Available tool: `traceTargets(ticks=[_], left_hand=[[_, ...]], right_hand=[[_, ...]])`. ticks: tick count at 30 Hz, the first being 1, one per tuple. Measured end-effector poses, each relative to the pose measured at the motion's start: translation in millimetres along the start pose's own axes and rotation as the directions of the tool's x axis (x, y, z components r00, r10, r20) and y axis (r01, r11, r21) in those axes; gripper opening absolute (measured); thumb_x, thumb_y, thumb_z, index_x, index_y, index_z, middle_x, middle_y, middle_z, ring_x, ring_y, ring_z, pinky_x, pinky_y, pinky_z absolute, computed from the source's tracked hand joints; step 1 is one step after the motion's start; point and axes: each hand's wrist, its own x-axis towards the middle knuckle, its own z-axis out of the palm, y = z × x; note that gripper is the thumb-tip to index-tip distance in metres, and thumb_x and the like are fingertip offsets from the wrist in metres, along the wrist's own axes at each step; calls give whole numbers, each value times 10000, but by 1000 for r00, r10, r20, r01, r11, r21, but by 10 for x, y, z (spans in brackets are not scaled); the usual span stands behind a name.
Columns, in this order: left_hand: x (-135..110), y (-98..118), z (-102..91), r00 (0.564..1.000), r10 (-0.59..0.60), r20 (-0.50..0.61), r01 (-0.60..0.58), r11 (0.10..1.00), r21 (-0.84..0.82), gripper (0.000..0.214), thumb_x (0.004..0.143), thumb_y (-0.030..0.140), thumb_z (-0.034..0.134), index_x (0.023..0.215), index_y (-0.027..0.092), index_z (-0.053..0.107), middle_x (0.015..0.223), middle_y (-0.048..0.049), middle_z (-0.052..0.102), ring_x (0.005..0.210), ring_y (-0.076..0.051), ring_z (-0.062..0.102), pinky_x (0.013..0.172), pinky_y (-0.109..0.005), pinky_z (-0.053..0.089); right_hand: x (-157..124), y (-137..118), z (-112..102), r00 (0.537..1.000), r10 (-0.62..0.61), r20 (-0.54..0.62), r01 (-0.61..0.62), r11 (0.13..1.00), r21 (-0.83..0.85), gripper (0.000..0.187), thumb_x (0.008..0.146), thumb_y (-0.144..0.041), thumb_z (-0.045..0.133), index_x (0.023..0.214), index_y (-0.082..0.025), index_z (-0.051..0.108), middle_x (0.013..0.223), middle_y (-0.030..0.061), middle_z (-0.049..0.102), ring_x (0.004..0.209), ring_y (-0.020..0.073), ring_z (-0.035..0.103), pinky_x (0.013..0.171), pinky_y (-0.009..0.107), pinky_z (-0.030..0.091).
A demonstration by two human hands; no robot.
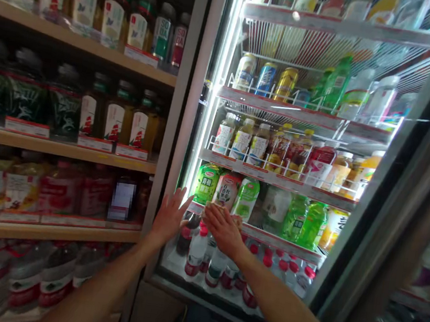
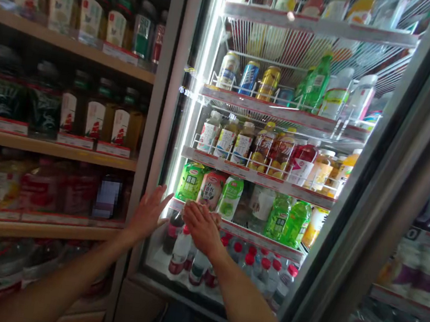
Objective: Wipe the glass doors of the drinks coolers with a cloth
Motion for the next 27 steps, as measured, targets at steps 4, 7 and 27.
traceTargets(ticks=[4, 7, 27], left_hand=[[-46, -85, 15, 1000, 4, -3, -4, 1000, -5, 660, 792, 263, 581, 1396, 207, 318, 1491, -139, 229, 1378, -279, 198, 1082, -510, 268], [-65, -177, 4, 1000, -21, -14, 20, 1000, -3, 654, 796, 256, 568, 1395, 184, 316, 1490, -146, 229, 1382, -281, 186, 1090, -520, 246], [-144, -557, -128, 999, -49, 12, 47, 992, 118, 670, 792, 310, 576, 1391, 148, 324, 1486, -161, 241, 1375, -310, 211, 1081, -517, 254]], right_hand=[[222, 17, 8, 999, -41, 6, 41, 999, 20, 459, 869, -164, 442, 1327, -192, 438, 1444, 65, 385, 1379, 227, 244, 1122, 477, 202], [472, 19, -11, 998, 57, -37, -56, 998, 29, 479, 875, -153, 421, 1353, -183, 403, 1459, 67, 357, 1397, 242, 185, 1119, 506, 201], [454, -563, 305, 980, -154, 125, 138, 982, 127, 363, 880, -178, 427, 1228, -168, 526, 1403, 55, 446, 1329, 184, 341, 1103, 405, 305]])
